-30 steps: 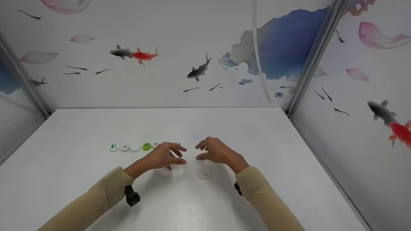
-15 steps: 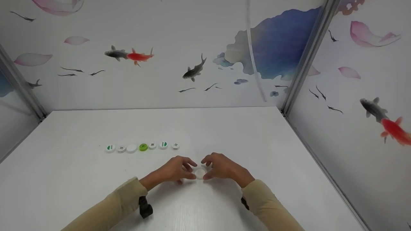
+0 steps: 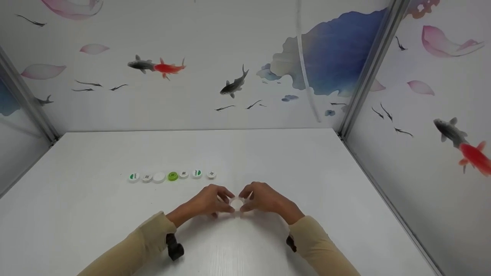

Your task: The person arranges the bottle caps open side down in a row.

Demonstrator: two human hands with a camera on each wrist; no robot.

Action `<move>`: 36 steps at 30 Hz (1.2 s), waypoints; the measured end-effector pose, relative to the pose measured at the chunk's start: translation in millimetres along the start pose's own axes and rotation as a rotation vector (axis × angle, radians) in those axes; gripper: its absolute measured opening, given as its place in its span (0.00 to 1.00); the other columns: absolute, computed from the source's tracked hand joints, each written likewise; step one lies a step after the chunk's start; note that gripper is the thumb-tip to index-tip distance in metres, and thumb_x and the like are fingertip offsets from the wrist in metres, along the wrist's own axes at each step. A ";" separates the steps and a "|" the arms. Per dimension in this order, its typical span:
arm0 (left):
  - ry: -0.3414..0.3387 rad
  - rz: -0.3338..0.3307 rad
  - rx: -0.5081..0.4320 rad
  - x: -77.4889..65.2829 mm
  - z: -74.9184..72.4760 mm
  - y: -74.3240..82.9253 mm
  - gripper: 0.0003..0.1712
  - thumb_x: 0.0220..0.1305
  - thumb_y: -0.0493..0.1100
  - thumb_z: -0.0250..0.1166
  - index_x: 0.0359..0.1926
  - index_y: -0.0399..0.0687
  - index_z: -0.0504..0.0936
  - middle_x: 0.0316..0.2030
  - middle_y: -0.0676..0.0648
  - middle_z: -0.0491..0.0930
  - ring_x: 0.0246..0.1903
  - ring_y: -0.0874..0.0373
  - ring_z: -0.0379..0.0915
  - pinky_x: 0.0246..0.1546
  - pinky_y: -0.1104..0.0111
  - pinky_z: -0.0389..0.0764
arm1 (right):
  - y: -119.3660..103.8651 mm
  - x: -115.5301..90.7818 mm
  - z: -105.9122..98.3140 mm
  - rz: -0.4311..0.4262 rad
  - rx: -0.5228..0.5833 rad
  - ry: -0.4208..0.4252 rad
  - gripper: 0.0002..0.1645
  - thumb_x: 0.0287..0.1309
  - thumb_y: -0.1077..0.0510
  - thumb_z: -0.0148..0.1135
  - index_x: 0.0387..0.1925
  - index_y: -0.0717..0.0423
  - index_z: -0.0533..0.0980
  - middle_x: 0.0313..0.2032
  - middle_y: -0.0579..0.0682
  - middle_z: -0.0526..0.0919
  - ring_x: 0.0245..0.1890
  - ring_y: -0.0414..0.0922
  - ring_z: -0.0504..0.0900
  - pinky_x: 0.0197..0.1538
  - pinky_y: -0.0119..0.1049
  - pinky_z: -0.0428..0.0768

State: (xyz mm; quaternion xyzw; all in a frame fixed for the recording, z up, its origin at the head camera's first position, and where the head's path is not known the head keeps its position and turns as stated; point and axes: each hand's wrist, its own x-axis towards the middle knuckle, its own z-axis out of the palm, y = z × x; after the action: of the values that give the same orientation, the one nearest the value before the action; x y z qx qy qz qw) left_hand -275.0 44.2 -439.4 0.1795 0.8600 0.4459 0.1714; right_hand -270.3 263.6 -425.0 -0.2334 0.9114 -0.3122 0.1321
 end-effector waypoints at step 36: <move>0.108 0.091 -0.200 -66.8 -54.5 -1.2 0.29 0.68 0.59 0.63 0.60 0.43 0.77 0.44 0.41 0.83 0.36 0.54 0.84 0.28 0.64 0.87 | -63.6 11.2 6.9 0.193 0.478 0.103 0.24 0.65 0.44 0.64 0.49 0.60 0.82 0.47 0.51 0.86 0.51 0.47 0.83 0.58 0.44 0.82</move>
State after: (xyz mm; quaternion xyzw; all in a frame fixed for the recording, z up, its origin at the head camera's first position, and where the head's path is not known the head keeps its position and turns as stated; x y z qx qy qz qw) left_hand -241.4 -25.7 -401.8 0.1761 0.8101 0.5460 0.1213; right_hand -255.5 210.2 -391.3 -0.0914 0.8354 -0.5159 0.1660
